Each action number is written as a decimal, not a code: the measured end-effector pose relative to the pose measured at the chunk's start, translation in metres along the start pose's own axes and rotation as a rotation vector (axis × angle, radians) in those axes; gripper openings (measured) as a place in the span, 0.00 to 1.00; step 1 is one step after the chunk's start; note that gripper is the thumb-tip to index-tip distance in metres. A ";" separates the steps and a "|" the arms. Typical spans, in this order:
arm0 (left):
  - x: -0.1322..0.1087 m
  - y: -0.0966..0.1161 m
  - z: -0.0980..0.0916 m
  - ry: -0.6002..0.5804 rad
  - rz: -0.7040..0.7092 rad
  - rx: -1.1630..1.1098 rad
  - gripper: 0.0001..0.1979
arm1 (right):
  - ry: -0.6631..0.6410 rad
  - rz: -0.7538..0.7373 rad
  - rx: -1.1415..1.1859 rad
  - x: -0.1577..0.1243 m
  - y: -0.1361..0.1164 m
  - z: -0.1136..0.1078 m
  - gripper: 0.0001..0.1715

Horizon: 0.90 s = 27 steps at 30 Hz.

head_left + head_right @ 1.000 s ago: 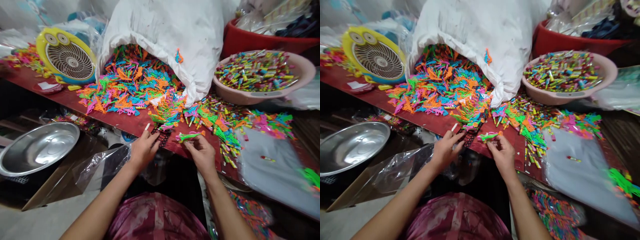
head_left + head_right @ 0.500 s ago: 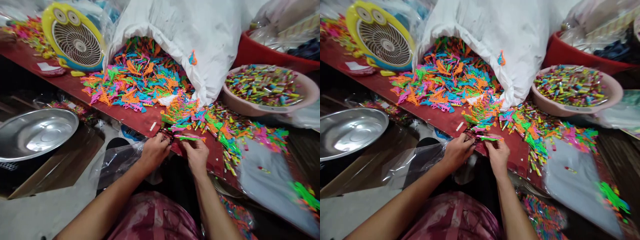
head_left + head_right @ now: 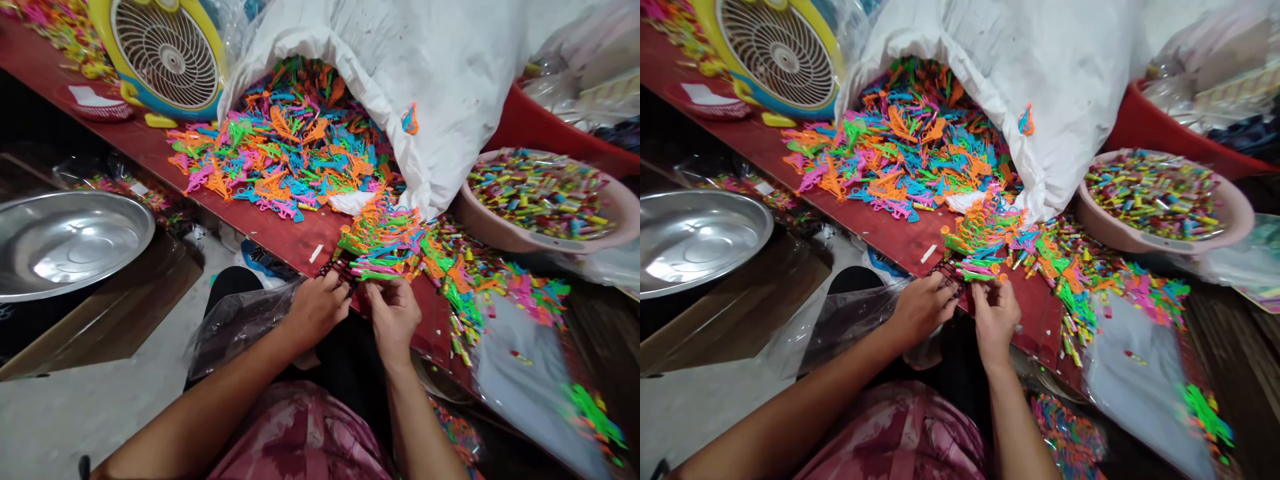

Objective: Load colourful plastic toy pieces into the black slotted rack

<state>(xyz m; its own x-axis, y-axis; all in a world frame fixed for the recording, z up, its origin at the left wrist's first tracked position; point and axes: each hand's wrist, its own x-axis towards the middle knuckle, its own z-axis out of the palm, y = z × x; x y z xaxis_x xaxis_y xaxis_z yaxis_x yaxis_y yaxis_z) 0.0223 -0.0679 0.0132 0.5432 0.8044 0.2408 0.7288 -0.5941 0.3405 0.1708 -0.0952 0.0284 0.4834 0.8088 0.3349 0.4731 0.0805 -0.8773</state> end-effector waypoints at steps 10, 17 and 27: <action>-0.003 -0.003 0.001 0.047 0.030 -0.029 0.14 | 0.046 0.005 -0.061 -0.001 0.004 0.004 0.13; -0.003 -0.002 0.000 0.040 0.037 -0.034 0.14 | -0.062 -0.101 -0.268 0.001 0.010 0.001 0.13; -0.005 -0.003 0.002 0.045 -0.004 -0.144 0.13 | -0.082 -0.201 -0.438 0.001 -0.001 0.007 0.12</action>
<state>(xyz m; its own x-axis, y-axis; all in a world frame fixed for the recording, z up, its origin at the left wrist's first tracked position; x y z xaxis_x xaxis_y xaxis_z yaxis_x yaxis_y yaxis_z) 0.0183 -0.0698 0.0096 0.5189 0.8082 0.2785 0.6618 -0.5860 0.4675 0.1653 -0.0904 0.0269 0.2998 0.8467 0.4396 0.8248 0.0015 -0.5654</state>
